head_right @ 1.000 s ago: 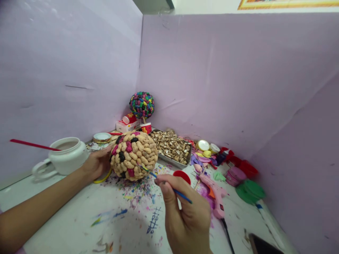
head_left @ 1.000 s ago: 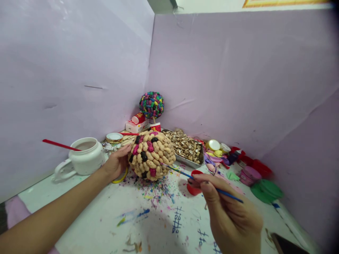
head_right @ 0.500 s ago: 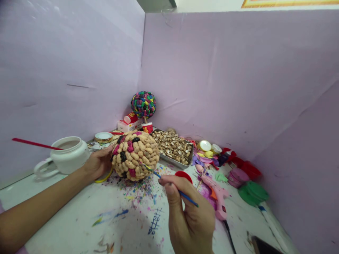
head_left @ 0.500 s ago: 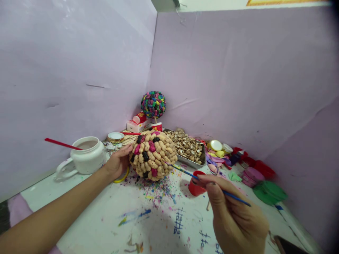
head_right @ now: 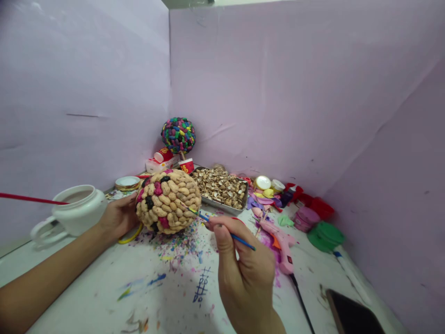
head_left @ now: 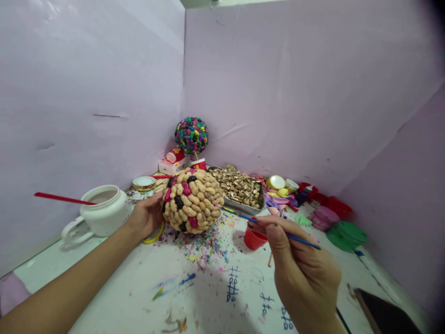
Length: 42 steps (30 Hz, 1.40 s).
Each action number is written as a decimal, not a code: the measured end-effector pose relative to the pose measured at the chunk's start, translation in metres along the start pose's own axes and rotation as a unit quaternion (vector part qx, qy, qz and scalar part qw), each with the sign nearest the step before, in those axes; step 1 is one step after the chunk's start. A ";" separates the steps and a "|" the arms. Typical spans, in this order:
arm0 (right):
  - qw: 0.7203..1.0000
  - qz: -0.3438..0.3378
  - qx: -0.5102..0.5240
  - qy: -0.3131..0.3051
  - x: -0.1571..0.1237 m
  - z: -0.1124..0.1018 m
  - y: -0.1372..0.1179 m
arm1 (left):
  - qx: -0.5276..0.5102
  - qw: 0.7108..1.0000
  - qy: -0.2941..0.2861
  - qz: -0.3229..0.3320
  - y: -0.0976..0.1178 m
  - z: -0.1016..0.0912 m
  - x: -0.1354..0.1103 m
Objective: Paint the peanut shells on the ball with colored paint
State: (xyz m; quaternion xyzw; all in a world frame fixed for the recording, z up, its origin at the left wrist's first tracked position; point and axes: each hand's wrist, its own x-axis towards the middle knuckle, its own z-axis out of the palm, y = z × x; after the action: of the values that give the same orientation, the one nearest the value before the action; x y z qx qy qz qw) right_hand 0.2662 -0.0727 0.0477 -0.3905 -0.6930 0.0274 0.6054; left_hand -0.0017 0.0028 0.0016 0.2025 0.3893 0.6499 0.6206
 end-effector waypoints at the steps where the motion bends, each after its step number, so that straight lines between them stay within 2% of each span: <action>1: 1.000 0.002 -0.003 -0.001 -0.001 0.000 0.001 | 0.001 1.000 0.003 -0.001 0.000 0.001 -0.001; 18: 1.000 0.011 0.004 0.017 -0.001 0.001 -0.001 | 0.025 1.000 -0.015 0.003 0.000 0.000 0.000; 26: 1.000 0.005 0.005 -0.005 -0.002 -0.001 0.001 | 0.030 0.999 -0.019 0.013 -0.002 -0.001 0.000; 37: 1.000 0.006 -0.004 -0.001 -0.001 -0.001 0.001 | 0.037 0.996 -0.083 0.026 -0.005 -0.009 0.004; 42: 1.000 -0.002 -0.002 0.019 0.001 0.000 -0.003 | 0.043 0.995 -0.082 0.029 -0.007 -0.013 0.006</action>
State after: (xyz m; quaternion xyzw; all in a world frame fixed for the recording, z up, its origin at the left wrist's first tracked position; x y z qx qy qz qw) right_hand 0.2645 -0.0739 0.0499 -0.3908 -0.6822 0.0170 0.6177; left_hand -0.0076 0.0050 -0.0127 0.2924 0.3590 0.6314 0.6221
